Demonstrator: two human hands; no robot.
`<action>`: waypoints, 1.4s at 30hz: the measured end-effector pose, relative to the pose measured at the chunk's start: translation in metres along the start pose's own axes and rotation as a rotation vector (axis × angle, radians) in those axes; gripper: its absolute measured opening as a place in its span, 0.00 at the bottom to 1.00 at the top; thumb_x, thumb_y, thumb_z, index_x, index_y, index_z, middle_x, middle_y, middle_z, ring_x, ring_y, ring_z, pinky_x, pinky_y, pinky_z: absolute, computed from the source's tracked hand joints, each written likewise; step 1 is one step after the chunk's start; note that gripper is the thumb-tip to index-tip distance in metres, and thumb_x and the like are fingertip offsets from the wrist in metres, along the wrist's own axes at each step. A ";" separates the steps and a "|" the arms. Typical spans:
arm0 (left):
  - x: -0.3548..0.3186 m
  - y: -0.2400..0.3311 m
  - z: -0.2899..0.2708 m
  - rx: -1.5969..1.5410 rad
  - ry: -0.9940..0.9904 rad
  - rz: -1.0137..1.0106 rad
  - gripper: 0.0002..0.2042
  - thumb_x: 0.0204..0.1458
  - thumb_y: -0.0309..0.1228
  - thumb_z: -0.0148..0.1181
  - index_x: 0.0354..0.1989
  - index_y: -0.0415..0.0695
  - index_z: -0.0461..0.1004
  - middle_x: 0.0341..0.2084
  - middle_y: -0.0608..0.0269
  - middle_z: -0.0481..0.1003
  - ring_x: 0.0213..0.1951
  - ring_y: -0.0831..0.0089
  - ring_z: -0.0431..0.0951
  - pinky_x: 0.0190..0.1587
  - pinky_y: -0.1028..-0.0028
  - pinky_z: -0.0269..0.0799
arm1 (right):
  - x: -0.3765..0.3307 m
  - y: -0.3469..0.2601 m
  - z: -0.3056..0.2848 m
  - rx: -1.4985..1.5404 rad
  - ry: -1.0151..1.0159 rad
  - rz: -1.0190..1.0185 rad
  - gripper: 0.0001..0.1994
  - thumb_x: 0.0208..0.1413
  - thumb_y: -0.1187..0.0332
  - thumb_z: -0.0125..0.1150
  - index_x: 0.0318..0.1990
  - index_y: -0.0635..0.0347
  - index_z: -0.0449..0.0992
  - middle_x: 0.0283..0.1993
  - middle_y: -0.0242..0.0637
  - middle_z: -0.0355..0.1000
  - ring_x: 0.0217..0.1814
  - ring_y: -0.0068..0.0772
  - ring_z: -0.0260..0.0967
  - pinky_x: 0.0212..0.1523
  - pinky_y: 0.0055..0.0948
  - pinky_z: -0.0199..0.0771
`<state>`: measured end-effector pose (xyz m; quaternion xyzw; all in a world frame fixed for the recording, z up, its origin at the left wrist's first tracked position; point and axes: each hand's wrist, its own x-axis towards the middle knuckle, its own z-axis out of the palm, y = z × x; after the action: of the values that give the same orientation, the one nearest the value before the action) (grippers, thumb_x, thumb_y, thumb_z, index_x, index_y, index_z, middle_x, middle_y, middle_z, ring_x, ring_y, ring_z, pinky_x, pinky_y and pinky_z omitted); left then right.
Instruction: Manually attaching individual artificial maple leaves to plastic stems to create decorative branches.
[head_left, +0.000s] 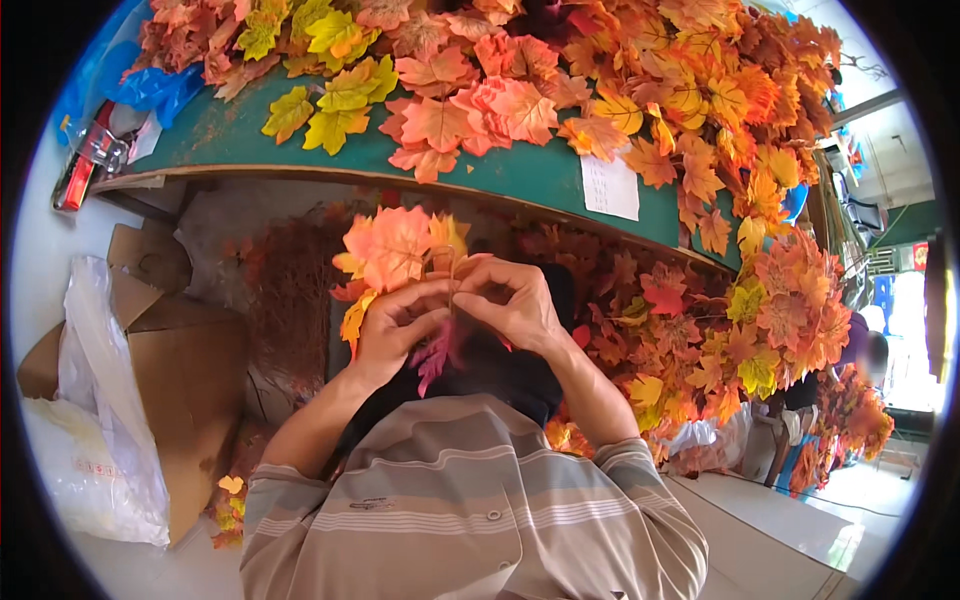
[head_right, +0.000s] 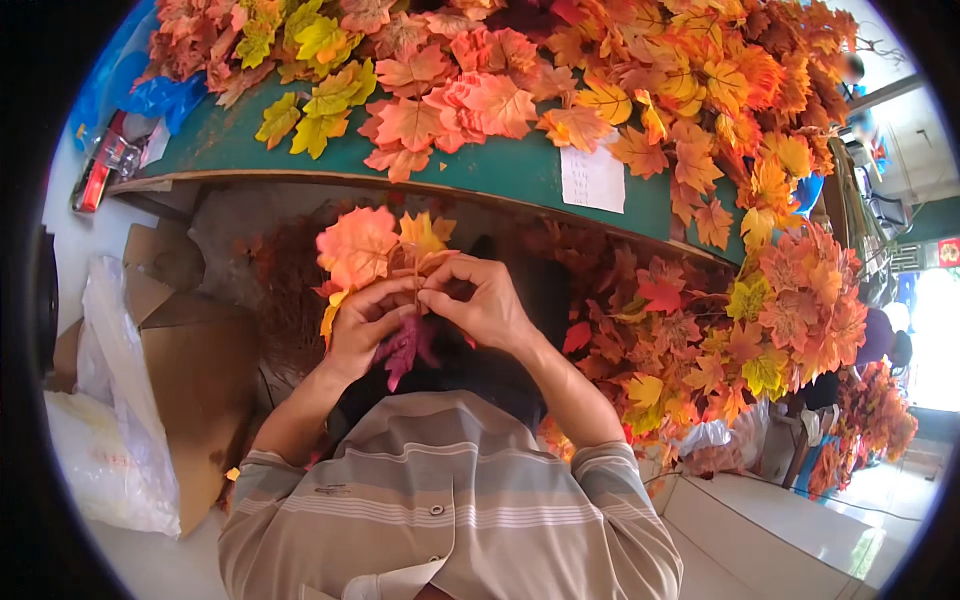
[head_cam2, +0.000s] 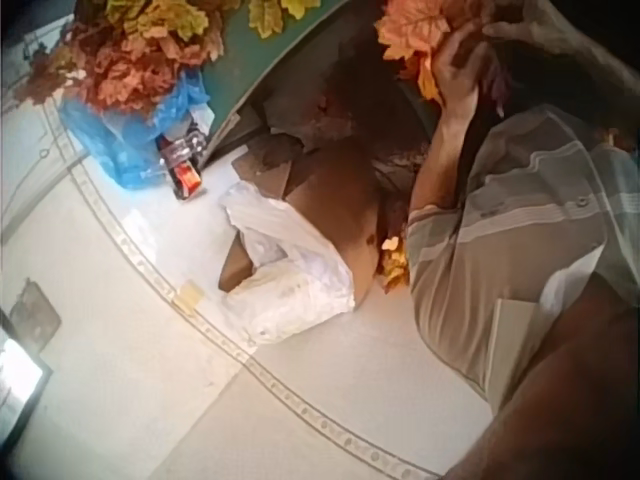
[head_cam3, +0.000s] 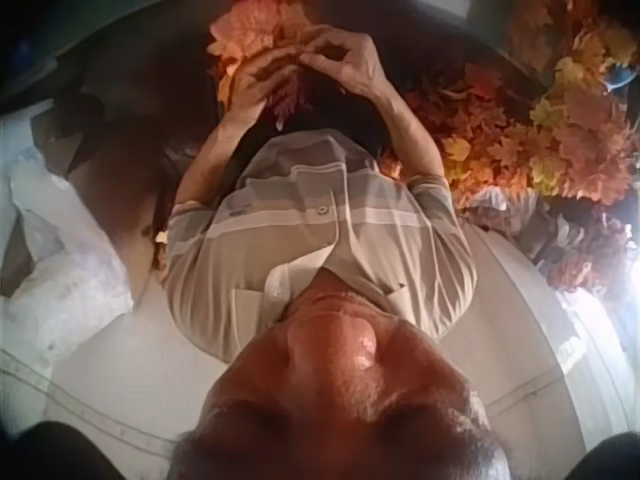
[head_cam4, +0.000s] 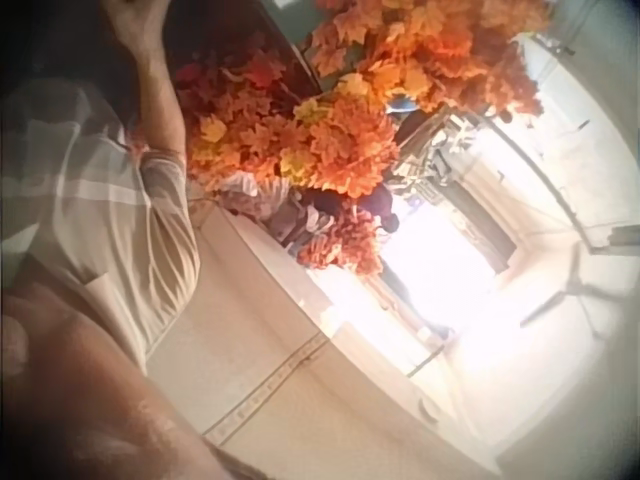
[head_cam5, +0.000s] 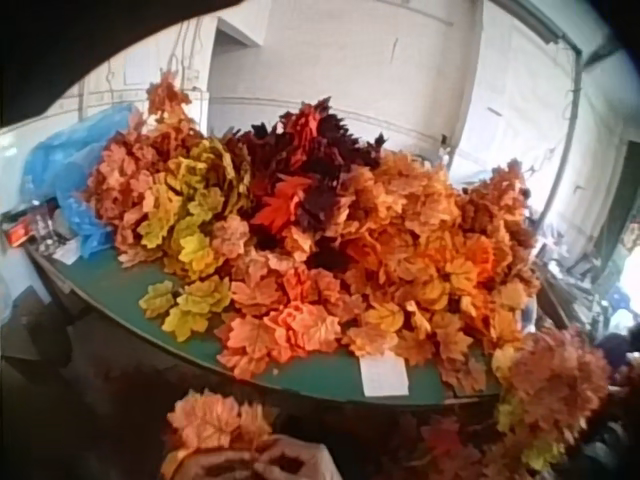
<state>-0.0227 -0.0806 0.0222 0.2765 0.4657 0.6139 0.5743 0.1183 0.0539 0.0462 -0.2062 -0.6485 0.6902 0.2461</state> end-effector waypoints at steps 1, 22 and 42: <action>-0.002 0.000 -0.001 0.005 0.000 0.006 0.13 0.54 0.21 0.56 0.49 0.38 0.72 0.43 0.61 0.75 0.45 0.73 0.75 0.47 0.76 0.70 | 0.001 -0.001 -0.004 -0.239 -0.053 -0.101 0.04 0.47 0.77 0.63 0.29 0.69 0.75 0.31 0.34 0.72 0.32 0.20 0.69 0.34 0.20 0.68; -0.006 0.012 -0.020 -0.366 -0.050 -0.380 0.09 0.57 0.31 0.55 0.40 0.38 0.74 0.32 0.59 0.76 0.31 0.71 0.79 0.37 0.71 0.78 | 0.007 -0.001 -0.011 -0.566 -0.038 -0.242 0.04 0.44 0.78 0.64 0.30 0.66 0.76 0.30 0.36 0.72 0.27 0.25 0.71 0.25 0.22 0.68; 0.002 0.000 -0.018 0.873 0.291 0.404 0.13 0.46 0.23 0.61 0.42 0.41 0.75 0.25 0.51 0.75 0.26 0.55 0.78 0.27 0.66 0.72 | 0.029 0.015 0.005 -0.685 0.030 -0.340 0.04 0.43 0.77 0.64 0.27 0.66 0.75 0.27 0.41 0.71 0.28 0.38 0.72 0.27 0.30 0.71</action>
<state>-0.0395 -0.0831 0.0145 0.4872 0.6916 0.4928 0.2037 0.0908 0.0667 0.0323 -0.1762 -0.8629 0.3796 0.2833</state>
